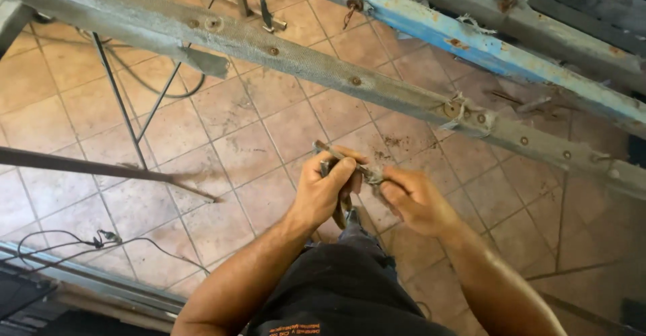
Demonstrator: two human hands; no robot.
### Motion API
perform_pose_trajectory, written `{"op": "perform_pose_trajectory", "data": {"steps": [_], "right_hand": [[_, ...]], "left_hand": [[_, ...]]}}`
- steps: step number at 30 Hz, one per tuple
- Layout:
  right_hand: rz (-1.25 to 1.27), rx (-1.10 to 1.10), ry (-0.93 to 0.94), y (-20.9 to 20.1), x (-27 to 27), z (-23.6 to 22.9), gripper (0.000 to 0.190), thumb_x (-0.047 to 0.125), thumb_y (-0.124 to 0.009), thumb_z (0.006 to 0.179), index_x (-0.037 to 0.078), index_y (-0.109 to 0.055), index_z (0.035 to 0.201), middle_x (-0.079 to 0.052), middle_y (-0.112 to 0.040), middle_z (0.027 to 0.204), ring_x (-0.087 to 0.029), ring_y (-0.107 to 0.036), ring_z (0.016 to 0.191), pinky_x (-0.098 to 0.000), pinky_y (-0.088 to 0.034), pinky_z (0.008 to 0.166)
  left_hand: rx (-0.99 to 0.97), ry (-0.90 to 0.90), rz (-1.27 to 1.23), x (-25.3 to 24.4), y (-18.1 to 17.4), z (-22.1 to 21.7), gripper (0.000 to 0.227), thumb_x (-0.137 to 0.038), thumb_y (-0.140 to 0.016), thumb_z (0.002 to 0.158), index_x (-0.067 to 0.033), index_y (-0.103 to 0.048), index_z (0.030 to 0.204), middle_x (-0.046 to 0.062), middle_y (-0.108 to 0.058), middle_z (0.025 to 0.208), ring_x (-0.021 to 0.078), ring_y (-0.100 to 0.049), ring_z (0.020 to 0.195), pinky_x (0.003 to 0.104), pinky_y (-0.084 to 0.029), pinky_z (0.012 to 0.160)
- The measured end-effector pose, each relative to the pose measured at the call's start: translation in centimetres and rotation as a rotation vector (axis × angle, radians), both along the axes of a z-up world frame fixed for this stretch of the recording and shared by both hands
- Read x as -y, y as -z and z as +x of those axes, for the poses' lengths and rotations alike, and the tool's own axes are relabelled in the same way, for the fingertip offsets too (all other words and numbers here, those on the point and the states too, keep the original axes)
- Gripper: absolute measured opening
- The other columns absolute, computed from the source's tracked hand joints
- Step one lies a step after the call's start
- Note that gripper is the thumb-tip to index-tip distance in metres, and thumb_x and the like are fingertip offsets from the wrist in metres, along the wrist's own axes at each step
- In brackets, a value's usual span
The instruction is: Removing old material and fasteners from a metal frame using hand tools
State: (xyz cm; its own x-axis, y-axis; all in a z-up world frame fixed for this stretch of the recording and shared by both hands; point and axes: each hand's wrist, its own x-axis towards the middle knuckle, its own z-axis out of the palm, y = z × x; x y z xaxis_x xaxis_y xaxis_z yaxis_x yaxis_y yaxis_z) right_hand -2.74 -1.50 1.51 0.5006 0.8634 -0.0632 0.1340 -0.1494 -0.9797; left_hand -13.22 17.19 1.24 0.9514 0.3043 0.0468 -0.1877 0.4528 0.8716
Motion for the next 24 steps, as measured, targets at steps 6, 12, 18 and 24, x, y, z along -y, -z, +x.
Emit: {"op": "perform_pose_trajectory", "data": {"steps": [6, 12, 18, 24], "right_hand": [[-0.021, 0.63, 0.192, -2.5, -1.9, -2.8, 0.053, 0.055, -0.074, 0.09, 0.006, -0.069, 0.107, -0.015, -0.071, 0.086, -0.027, -0.074, 0.073, -0.0328, -0.061, 0.06], [0.035, 0.158, 0.238, -1.0, -1.3, -4.0, 0.022, 0.01, -0.08, 0.079, 0.002, -0.076, 0.1, -0.009, -0.066, 0.061, -0.013, -0.06, 0.061, -0.0308, -0.049, 0.052], [-0.058, 0.749, 0.362, 0.6, -0.9, -4.2, 0.023, 0.016, -0.085, 0.073, 0.016, -0.074, 0.093, -0.006, -0.065, 0.068, -0.03, -0.069, 0.063, -0.037, -0.056, 0.059], [0.083, 0.776, 0.311, -0.7, -0.6, -4.7, 0.024, 0.034, -0.069, 0.096, 0.011, -0.074, 0.089, -0.006, -0.063, 0.063, -0.033, -0.065, 0.054, -0.0373, -0.054, 0.051]], "left_hand": [[-0.04, 0.025, 0.072, -0.6, 1.1, 0.0, 0.013, -0.007, -0.063, 0.096, -0.0016, -0.074, 0.099, 0.016, -0.07, 0.059, 0.0118, -0.052, 0.039, 0.02, -0.043, 0.037], [0.123, 0.066, 0.18, -1.3, 0.5, -1.2, 0.013, -0.009, -0.067, 0.096, -0.0007, -0.075, 0.098, 0.012, -0.069, 0.058, 0.0096, -0.05, 0.044, 0.021, -0.042, 0.039], [0.133, 0.065, 0.103, -1.4, 0.1, -1.7, 0.018, -0.012, -0.064, 0.099, 0.0009, -0.075, 0.102, 0.016, -0.07, 0.062, 0.0132, -0.055, 0.049, 0.022, -0.048, 0.044], [0.078, 0.005, 0.116, -1.1, 0.8, -1.4, 0.018, -0.017, -0.068, 0.099, 0.0001, -0.074, 0.101, 0.011, -0.066, 0.058, 0.013, -0.053, 0.046, 0.021, -0.044, 0.042]]}}
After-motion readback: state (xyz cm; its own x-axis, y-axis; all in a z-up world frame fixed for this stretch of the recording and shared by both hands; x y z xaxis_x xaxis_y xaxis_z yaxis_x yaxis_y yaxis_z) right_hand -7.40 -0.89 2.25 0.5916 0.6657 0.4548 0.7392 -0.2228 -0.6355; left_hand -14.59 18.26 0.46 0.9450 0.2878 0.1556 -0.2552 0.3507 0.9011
